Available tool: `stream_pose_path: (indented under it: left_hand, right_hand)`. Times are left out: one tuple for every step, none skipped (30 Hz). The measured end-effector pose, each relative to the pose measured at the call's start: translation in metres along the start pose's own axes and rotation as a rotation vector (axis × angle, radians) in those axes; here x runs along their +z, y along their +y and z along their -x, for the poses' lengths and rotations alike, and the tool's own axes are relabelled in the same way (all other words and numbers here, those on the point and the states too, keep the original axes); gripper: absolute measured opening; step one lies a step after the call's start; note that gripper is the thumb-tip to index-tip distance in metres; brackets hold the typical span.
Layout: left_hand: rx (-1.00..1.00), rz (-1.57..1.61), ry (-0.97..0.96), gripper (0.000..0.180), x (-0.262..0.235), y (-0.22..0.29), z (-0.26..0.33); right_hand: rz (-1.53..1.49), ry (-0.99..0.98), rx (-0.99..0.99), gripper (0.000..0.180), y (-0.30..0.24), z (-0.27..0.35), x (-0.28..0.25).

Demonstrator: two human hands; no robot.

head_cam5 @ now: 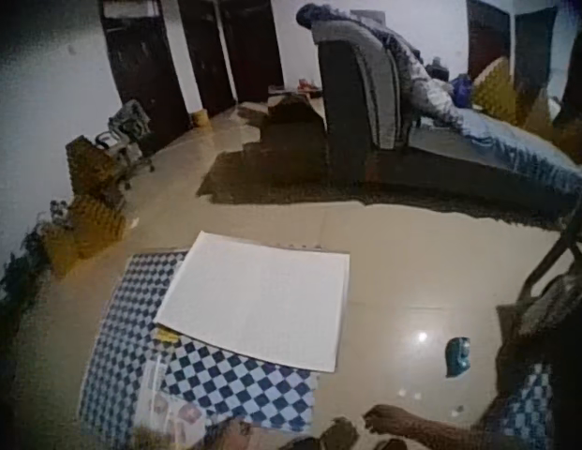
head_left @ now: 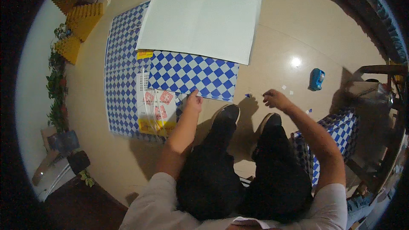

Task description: The person assembles a small cardboard box using blue and white checkered paper and tape. They fold the paper around the box, secure it with tape, and trim excess material.

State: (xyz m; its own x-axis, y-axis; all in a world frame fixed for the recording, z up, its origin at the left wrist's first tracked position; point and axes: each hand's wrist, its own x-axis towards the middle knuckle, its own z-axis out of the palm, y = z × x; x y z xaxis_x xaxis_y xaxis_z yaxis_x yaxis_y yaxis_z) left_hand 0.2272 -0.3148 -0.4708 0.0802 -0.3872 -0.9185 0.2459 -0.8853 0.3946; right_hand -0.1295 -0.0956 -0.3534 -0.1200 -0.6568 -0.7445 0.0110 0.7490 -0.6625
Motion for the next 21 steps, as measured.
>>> stream_pose_path:
  left_hand:
    - [-0.008, -0.011, -0.03, 0.035, -0.008, 0.003, -0.004]
    - [-0.016, -0.021, -0.059, 0.035, -0.017, 0.005, -0.007]
    - [0.039, 0.0, -0.051, 0.031, -0.001, 0.002, 0.005]
    - [0.017, 0.027, -0.011, 0.05, 0.012, 0.005, 0.019]
    - [0.081, 0.035, -0.072, 0.054, 0.008, 0.005, 0.023]
    - [0.141, 0.04, -0.13, 0.059, 0.001, 0.004, 0.027]
    - [0.15, 0.031, -0.127, 0.056, -0.002, 0.004, 0.033]
    - [0.158, 0.023, -0.124, 0.054, -0.005, 0.006, 0.039]
    - [0.163, 0.011, -0.128, 0.052, -0.002, 0.007, 0.049]
    - [0.186, -0.01, -0.155, 0.049, 0.004, 0.009, 0.058]
    - [0.207, -0.032, -0.184, 0.047, 0.011, 0.01, 0.067]
    - [0.232, -0.043, -0.191, 0.045, 0.008, 0.009, 0.072]
    - [0.244, -0.02, -0.172, 0.04, 0.008, 0.009, 0.076]
    - [0.277, -0.023, -0.164, 0.04, 0.007, 0.009, 0.079]
    - [0.311, -0.024, -0.152, 0.039, 0.003, 0.008, 0.081]
    - [0.34, -0.031, -0.158, 0.039, 0.008, 0.006, 0.083]
    - [0.368, -0.059, -0.155, 0.031, 0.012, 0.006, 0.086]
    - [0.388, -0.056, -0.125, 0.028, 0.012, 0.005, 0.084]
    - [0.408, -0.053, -0.096, 0.025, 0.013, 0.005, 0.083]
    - [0.429, -0.05, -0.068, 0.022, 0.017, 0.004, 0.079]
    - [0.438, -0.036, -0.018, 0.017, 0.027, 0.005, 0.095]
  right_hand:
    - [0.077, -0.002, -0.007, 0.033, -0.012, -0.019, -0.004]
    - [0.158, 0.022, -0.02, 0.034, -0.023, -0.033, -0.006]
    - [0.208, 0.077, -0.024, 0.037, -0.026, -0.049, -0.016]
    - [0.257, 0.134, -0.033, 0.04, -0.03, -0.065, -0.023]
    - [0.248, 0.18, -0.044, 0.044, -0.04, -0.081, -0.021]
    - [0.238, 0.224, -0.05, 0.048, -0.047, -0.096, -0.018]
    - [0.23, 0.273, -0.047, 0.052, -0.05, -0.109, -0.016]
    - [0.132, 0.34, -0.041, 0.055, -0.053, -0.122, -0.011]
    - [0.033, 0.413, -0.032, 0.059, -0.054, -0.135, -0.006]
    - [-0.067, 0.491, -0.025, 0.063, -0.049, -0.152, -0.008]
    - [-0.108, 0.52, -0.022, 0.066, -0.044, -0.169, -0.012]
    - [-0.086, 0.534, -0.05, 0.065, -0.044, -0.175, -0.004]
    - [-0.065, 0.552, -0.079, 0.064, -0.043, -0.181, 0.004]
    - [-0.045, 0.573, -0.107, 0.063, -0.041, -0.185, 0.011]
    - [0.015, 0.598, -0.135, 0.045, -0.042, -0.19, 0.019]
    - [-0.012, 0.536, -0.145, 0.042, -0.035, -0.195, 0.017]
    - [-0.04, 0.476, -0.155, 0.039, -0.028, -0.2, 0.014]
    - [-0.067, 0.407, -0.17, 0.037, -0.026, -0.203, 0.013]
    - [0.001, 0.435, -0.179, 0.029, -0.024, -0.205, 0.012]
    - [0.019, 0.465, -0.191, 0.029, -0.021, -0.205, 0.008]
    - [0.043, 0.481, -0.2, 0.028, -0.019, -0.202, 0.007]
